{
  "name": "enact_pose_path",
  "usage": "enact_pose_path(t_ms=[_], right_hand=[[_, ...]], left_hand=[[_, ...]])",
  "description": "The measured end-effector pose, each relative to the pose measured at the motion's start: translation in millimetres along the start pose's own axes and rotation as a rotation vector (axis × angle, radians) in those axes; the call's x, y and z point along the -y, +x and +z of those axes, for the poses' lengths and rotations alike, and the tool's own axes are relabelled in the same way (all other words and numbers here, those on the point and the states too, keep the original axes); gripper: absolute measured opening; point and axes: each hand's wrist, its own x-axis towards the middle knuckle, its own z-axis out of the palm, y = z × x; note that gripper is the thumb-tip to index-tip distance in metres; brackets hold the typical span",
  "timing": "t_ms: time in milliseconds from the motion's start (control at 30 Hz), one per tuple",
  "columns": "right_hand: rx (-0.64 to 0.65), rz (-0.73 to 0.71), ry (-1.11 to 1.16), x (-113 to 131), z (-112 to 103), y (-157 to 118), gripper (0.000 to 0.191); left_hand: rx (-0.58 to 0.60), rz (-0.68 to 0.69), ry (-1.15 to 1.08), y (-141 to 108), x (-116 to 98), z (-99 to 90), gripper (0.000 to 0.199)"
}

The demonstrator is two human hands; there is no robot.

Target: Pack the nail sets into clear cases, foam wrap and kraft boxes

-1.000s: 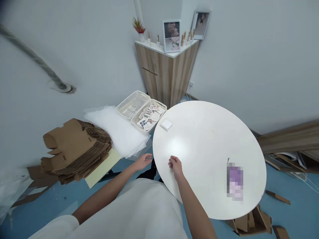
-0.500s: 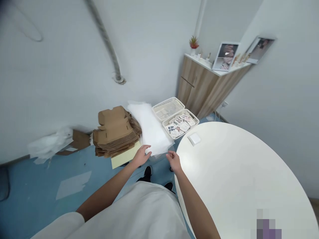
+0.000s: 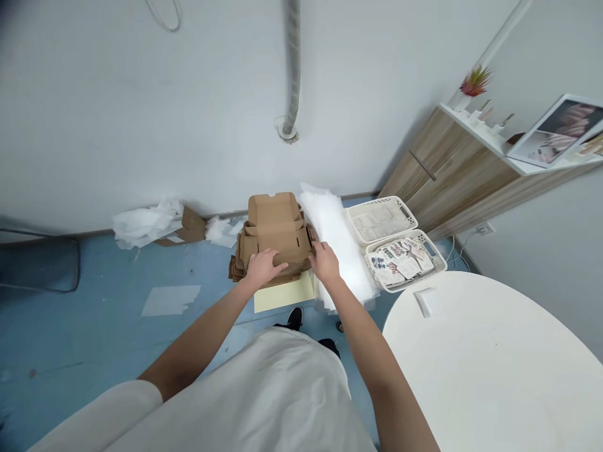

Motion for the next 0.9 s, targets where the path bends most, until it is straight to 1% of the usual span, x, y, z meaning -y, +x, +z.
enact_pose_path(t_ms=[100,233,300,400,433,500,567,600,633,700,733,767,800,833,900], right_hand=[[0.069,0.017,-0.204,19.0,5.3,29.4,0.041],[0.136,0.115,-0.37,29.0,14.1,51.0,0.026],[0.145,0.16,-0.374,28.3,14.0,56.2,0.024],[0.137,0.225,-0.285,24.6,6.9,58.3,0.02],[0.12,0.231,-0.237,23.5,3.7,56.8,0.021],[0.021,0.191,-0.144,22.8,-1.7,48.8,0.025],[-0.126,0.093,-0.082,24.3,-3.7,33.9,0.029],[-0.168,0.042,-0.079,25.6,-2.9,24.5,0.03],[-0.14,-0.016,-0.077,27.0,-1.1,14.6,0.029],[0.025,-0.137,-0.095,28.9,4.4,-3.9,0.024],[0.088,-0.172,-0.103,29.1,7.2,-11.0,0.022],[0.129,-0.179,-0.101,28.6,9.3,-16.1,0.021],[0.134,-0.151,-0.087,27.6,10.1,-18.8,0.021],[0.102,-0.091,-0.058,26.4,9.4,-19.1,0.022],[-0.026,0.079,0.033,24.8,3.5,-13.0,0.028]], left_hand=[[0.081,0.004,0.01,5.8,8.4,1.0,0.043],[0.136,0.055,-0.011,9.4,14.3,2.2,0.037],[0.162,0.104,-0.022,11.3,16.5,0.9,0.033],[0.183,0.212,-0.03,14.2,19.1,-1.9,0.03],[0.177,0.239,-0.026,15.1,19.8,-2.6,0.03],[0.161,0.266,-0.005,16.4,20.7,-3.1,0.029],[0.148,0.265,0.019,16.8,20.8,-2.7,0.027],[0.139,0.265,0.026,16.6,20.5,-2.4,0.026],[0.125,0.265,0.029,16.2,20.1,-2.3,0.026],[0.075,0.272,0.024,14.7,18.6,-2.9,0.027],[0.043,0.277,0.015,13.7,17.7,-4.0,0.027],[0.01,0.285,0.001,12.5,16.8,-5.5,0.027],[-0.023,0.297,-0.019,11.2,16.0,-7.4,0.027],[-0.054,0.309,-0.04,9.8,15.3,-9.5,0.026],[-0.106,0.325,-0.076,7.0,14.4,-13.8,0.026]])
